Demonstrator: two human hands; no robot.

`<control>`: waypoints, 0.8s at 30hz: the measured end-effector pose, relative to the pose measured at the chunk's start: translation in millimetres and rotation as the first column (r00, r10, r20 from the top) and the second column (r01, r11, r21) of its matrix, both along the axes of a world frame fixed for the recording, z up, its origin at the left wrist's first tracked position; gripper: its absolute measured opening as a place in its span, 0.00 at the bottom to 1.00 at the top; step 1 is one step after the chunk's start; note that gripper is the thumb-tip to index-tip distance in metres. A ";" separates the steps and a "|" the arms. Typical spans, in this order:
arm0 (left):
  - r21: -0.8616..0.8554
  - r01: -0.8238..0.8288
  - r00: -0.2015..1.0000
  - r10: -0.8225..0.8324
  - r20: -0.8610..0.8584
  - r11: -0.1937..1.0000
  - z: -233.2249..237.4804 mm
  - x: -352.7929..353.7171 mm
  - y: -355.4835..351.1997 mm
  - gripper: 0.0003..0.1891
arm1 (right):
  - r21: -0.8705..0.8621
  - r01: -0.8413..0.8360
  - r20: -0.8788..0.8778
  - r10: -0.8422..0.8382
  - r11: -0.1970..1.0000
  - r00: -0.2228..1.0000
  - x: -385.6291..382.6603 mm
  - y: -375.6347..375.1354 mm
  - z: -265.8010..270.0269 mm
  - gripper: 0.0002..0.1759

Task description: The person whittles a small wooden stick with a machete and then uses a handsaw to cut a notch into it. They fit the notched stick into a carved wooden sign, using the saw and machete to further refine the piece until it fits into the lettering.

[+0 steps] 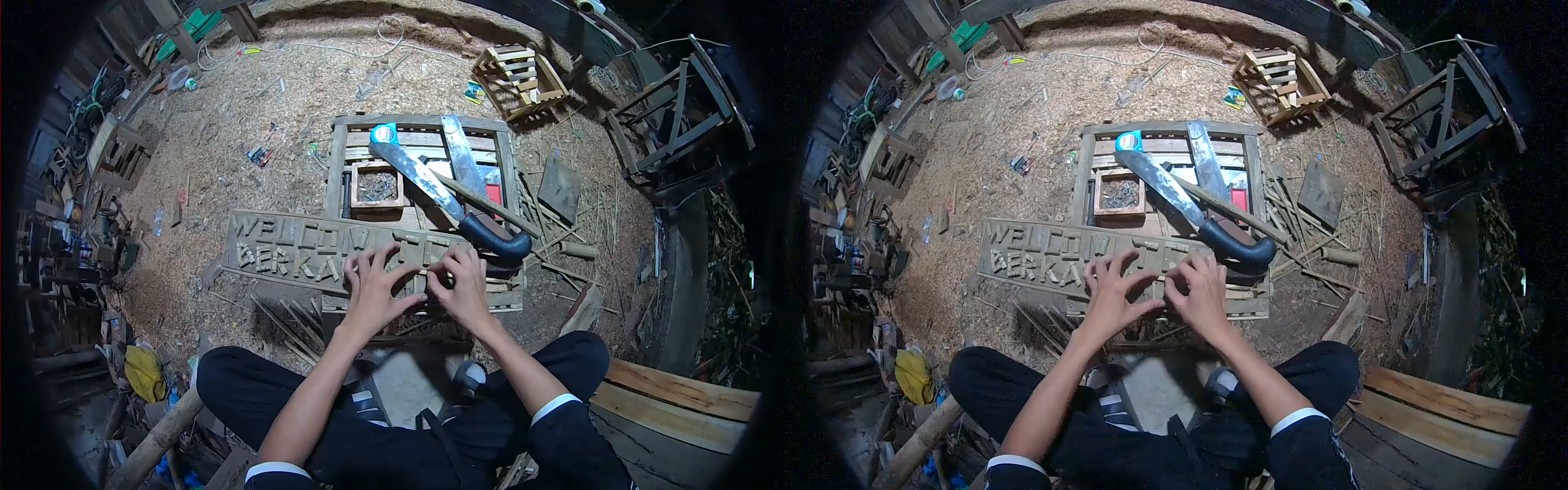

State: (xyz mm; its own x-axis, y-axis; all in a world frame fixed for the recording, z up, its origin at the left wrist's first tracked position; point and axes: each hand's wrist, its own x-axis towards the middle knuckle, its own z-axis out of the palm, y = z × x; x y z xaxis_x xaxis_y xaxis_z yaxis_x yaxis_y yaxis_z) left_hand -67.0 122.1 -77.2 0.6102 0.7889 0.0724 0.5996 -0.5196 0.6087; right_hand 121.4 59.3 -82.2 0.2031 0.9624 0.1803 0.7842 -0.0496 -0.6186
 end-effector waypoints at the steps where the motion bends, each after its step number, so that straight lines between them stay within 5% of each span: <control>1: 0.005 -0.001 1.000 0.001 0.001 1.000 -0.3 0.5 0.1 0.28 | 0.005 -0.001 0.001 0.001 1.000 1.000 -0.7 -0.6 -1.1 0.06; 16: 0.025 0.000 1.000 0.000 0.001 1.000 -9.1 0.5 -7.3 0.21 | 0.197 -0.134 0.286 0.074 0.971 0.955 -6.6 -8.2 -15.9 0.15; 24: 0.054 -0.050 0.997 0.047 0.058 0.997 -7.0 0.3 -11.8 0.20 | 0.209 -0.118 0.266 0.060 0.971 0.962 -6.3 -5.5 -9.0 0.10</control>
